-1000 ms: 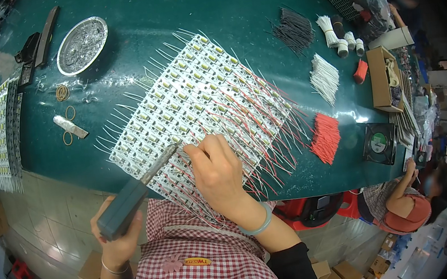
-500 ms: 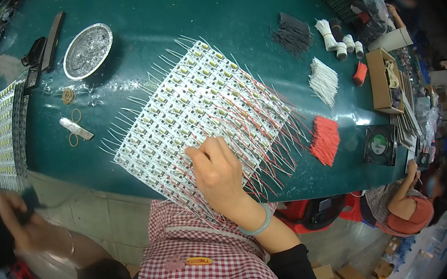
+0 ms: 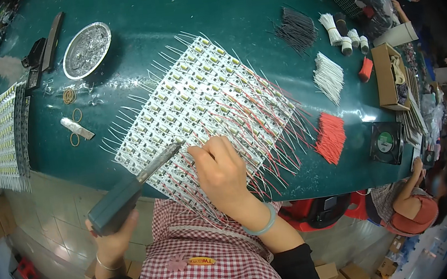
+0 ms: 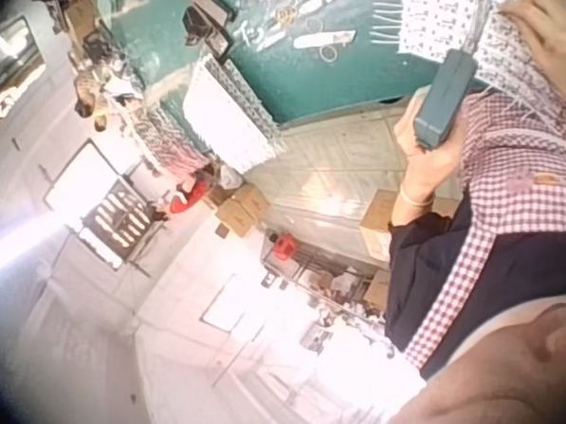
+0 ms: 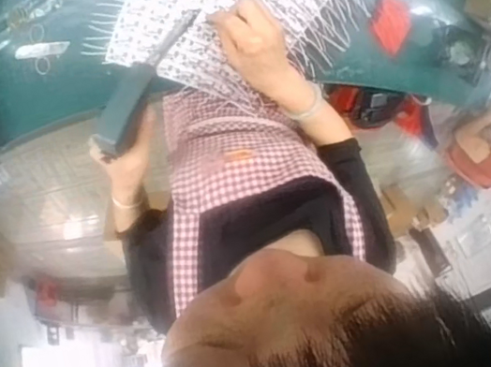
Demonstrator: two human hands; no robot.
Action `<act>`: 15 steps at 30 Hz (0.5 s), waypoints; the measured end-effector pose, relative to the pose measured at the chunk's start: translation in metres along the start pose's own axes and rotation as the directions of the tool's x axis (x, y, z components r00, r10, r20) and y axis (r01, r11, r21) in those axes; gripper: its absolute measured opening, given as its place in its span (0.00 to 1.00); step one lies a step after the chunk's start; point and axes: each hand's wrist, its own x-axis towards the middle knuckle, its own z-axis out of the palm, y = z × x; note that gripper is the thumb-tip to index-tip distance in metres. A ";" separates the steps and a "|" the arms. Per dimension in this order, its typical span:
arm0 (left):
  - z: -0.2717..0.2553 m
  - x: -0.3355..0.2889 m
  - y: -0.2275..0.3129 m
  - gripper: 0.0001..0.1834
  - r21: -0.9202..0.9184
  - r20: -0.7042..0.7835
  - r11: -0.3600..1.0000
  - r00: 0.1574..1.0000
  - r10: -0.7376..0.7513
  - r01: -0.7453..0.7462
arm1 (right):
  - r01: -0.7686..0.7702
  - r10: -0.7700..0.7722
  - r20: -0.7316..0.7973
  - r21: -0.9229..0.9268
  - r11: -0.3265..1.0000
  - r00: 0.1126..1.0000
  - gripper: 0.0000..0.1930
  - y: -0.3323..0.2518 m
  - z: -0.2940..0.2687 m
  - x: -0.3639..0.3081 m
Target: The person uses a soldering iron to attach red and white wires to a grid of LED modules on a green workbench. They repeatedly pick up wires, position them on the circuit board, and apply the soldering iron to secure the connections. The person works systematically across the board, handling the tools and components with precision.
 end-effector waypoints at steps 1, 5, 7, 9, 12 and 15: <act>0.000 -0.001 0.000 0.13 0.002 -0.003 1.000 1.000 -0.002 0.002 | -0.001 0.001 0.000 0.001 1.000 1.000 0.12 -0.001 0.000 0.000; 0.003 -0.002 -0.001 0.13 0.019 0.004 1.000 1.000 0.003 -0.003 | 0.007 -0.006 -0.013 0.014 1.000 1.000 0.12 0.001 -0.002 -0.002; 0.005 -0.003 0.000 0.13 0.017 0.004 1.000 1.000 0.004 -0.004 | 0.023 -0.023 -0.015 0.026 0.999 1.000 0.11 0.002 -0.002 -0.003; 0.008 -0.002 0.000 0.13 -0.004 0.000 1.000 1.000 0.001 -0.001 | 0.024 -0.023 -0.018 0.030 0.999 1.000 0.11 0.002 -0.002 -0.003; 0.010 -0.002 -0.003 0.13 -0.011 -0.017 1.000 0.999 0.028 -0.028 | 0.021 -0.021 -0.016 0.033 0.999 1.000 0.11 0.002 -0.003 -0.003; 0.010 -0.002 -0.004 0.13 0.033 -0.011 0.998 0.999 0.046 -0.045 | 0.003 -0.002 -0.028 0.038 0.999 1.000 0.12 0.001 -0.003 -0.003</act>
